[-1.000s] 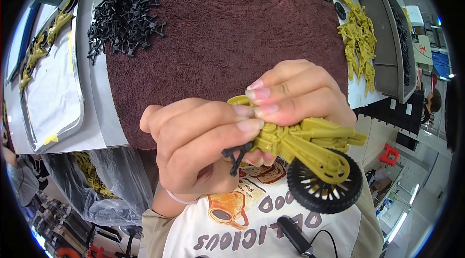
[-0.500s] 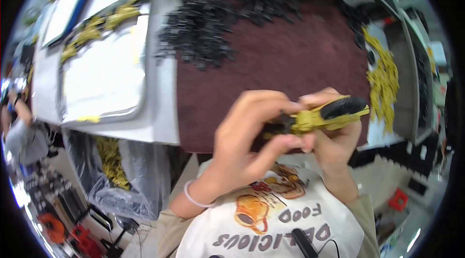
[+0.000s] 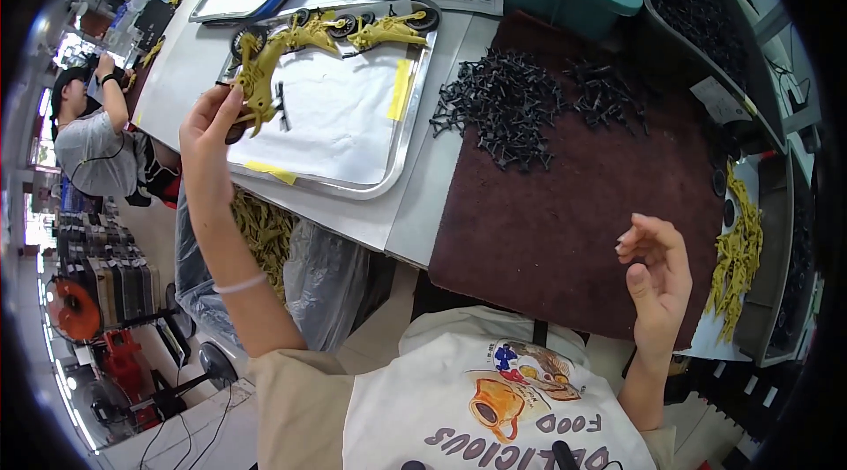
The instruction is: The person assembles plastic toy motorcycles by hand, snapping together toy motorcycle frame halves and toy motorcycle wheels from a parts bin.
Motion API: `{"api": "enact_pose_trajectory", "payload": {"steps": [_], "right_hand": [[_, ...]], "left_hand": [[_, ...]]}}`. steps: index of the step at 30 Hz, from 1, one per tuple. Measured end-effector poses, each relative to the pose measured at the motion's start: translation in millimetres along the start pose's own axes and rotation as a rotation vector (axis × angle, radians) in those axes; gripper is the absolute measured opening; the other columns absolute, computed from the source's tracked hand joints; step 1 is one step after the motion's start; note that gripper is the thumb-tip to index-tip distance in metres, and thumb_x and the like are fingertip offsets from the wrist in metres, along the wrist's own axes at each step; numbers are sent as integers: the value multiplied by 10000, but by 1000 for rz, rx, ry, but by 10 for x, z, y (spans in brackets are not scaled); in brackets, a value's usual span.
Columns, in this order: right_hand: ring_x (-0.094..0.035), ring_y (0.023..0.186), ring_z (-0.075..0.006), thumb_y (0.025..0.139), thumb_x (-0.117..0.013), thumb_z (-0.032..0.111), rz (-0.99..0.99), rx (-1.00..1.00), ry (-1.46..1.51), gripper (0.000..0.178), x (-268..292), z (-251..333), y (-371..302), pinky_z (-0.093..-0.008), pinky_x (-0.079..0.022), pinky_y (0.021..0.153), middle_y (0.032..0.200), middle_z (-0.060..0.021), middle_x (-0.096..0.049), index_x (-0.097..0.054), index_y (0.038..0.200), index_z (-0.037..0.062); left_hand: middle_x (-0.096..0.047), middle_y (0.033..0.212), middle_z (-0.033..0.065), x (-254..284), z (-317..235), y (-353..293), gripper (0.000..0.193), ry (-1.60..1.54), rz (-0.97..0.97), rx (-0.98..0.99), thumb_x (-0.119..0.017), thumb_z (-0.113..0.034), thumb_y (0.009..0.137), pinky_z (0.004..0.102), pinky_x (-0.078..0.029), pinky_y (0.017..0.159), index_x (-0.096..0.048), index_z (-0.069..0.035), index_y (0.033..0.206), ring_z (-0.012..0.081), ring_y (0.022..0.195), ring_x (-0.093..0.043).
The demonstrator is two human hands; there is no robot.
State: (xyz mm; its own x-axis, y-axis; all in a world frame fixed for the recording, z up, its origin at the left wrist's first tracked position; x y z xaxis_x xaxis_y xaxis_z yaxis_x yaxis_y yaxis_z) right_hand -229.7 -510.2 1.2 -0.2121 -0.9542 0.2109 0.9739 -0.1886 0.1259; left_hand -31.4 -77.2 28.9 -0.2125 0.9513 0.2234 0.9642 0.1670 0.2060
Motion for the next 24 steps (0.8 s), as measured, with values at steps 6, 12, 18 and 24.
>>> {"api": "enact_pose_trajectory", "payload": {"steps": [6, 12, 18, 24], "right_hand": [[-541, 861, -143, 870, -652, 158, 71, -2, -72, 292, -35, 17, 19, -263, -442, 786, 963, -72, -565, -601, 1093, -25], [-571, 846, -175, 809, -662, 100, 168, 39, -208, 193, -221, 119, 67, -271, -447, 759, 932, -108, -598, -651, 959, -21], [-597, 799, -189, 785, -657, 66, 156, 41, -299, 161, -131, 96, 20, -277, -462, 733, 880, -115, -619, -659, 922, -19], [-617, 775, -182, 798, -639, 28, 217, 37, -284, 129, -330, 145, 117, -267, -471, 712, 860, -120, -636, -658, 915, -24]], "left_hand": [[-655, 867, 52, 471, 357, 453, 327, 233, 323, 249, -659, -154, 877, 225, -479, 678, -622, -18, 1172, 94, 781, -619], [-637, 1016, 96, 792, 686, 1229, 457, 765, 356, 3, -742, -272, 808, 313, -494, 821, -616, -59, 1192, 184, 930, -605], [-578, 1167, 140, 435, 625, 579, 450, 825, 349, -3, -768, -301, 766, 382, -419, 973, -638, -141, 1165, 299, 1128, -513], [-578, 1176, 137, 233, 562, 668, 506, 1077, 71, -237, -743, -433, 766, 398, -418, 973, -637, -118, 1147, 299, 1104, -518]]}}
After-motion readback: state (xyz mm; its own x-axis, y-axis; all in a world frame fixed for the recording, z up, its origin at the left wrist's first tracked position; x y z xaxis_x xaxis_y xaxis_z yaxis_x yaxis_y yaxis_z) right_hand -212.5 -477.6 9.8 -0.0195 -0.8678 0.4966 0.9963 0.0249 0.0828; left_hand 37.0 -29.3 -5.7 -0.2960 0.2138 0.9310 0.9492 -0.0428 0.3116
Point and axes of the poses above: each hand's wrist, its own y-axis towards the middle knuckle, its own x-axis out of the back of the hand, z = x × y, the point moved 8 cm from there along y, towards the middle knuckle
